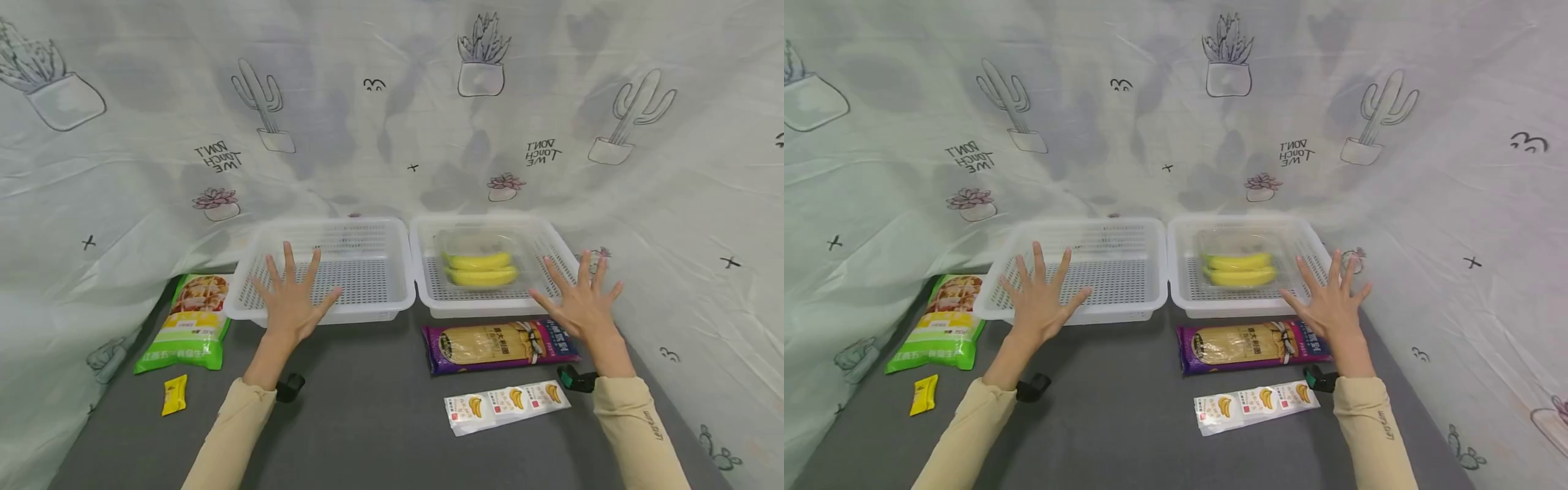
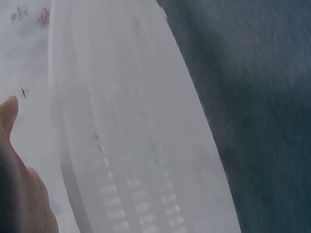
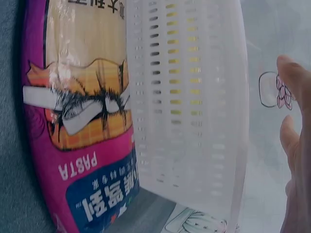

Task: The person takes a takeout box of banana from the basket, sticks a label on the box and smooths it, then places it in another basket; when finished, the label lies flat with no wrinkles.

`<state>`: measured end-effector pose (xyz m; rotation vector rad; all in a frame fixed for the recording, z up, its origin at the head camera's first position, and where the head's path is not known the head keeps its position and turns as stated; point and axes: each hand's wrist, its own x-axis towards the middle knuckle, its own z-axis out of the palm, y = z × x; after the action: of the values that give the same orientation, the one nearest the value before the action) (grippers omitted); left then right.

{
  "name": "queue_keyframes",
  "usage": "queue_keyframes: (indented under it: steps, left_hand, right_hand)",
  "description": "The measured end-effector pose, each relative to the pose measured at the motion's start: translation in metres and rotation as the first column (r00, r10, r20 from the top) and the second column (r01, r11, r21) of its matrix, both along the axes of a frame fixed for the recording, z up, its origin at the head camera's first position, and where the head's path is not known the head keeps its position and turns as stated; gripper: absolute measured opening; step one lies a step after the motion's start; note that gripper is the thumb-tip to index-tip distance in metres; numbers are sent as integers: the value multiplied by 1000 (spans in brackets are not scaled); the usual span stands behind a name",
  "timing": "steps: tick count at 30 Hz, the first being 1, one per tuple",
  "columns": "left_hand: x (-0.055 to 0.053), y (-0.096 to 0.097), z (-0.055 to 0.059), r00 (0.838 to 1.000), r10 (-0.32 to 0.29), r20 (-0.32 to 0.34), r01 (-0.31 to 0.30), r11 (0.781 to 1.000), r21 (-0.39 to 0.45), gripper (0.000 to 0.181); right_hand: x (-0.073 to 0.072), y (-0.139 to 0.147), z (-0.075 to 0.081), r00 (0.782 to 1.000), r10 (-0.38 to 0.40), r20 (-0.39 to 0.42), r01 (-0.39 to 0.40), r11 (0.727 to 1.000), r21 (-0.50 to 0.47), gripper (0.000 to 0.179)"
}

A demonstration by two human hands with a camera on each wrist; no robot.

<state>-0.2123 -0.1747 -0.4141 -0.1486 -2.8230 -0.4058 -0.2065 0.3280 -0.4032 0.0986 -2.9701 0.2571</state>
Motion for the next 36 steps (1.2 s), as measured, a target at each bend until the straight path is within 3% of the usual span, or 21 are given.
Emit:
queue_keyframes:
  steps: [10, 16, 24, 26, 28, 33, 36]
  left_hand:
    - [2, 42, 2, 994, -107, 4, 107, 994, 18, 87]
    - [-5, 77, 5, 980, -197, 32, 194, 978, 78, 87]
    - [-20, 124, 8, 955, -284, 87, 276, 956, 94, 81]
    - [-24, 135, 8, 934, -343, 94, 334, 937, 106, 81]
    - [-30, 146, 8, 901, -424, 93, 412, 902, 127, 80]
    - [-44, 171, 6, 779, -618, 101, 568, 765, 304, 74]
    - [-51, 186, 4, 732, -672, 113, 581, 702, 412, 70]
  right_hand:
    - [0, 25, -8, 1000, 22, 20, -21, 998, -51, 82]
    - [2, 41, -17, 996, 82, 37, -75, 985, -155, 82]
    - [-6, 49, -18, 988, 81, 134, -43, 963, -265, 87]
    - [-8, 50, -16, 984, 69, 162, -19, 955, -295, 91]
    - [-10, 52, -15, 981, 57, 186, 3, 951, -309, 94]
    - [-15, 57, -7, 977, 67, 202, -12, 965, -262, 91]
    - [-18, 63, -3, 977, 83, 196, -37, 973, -228, 82]
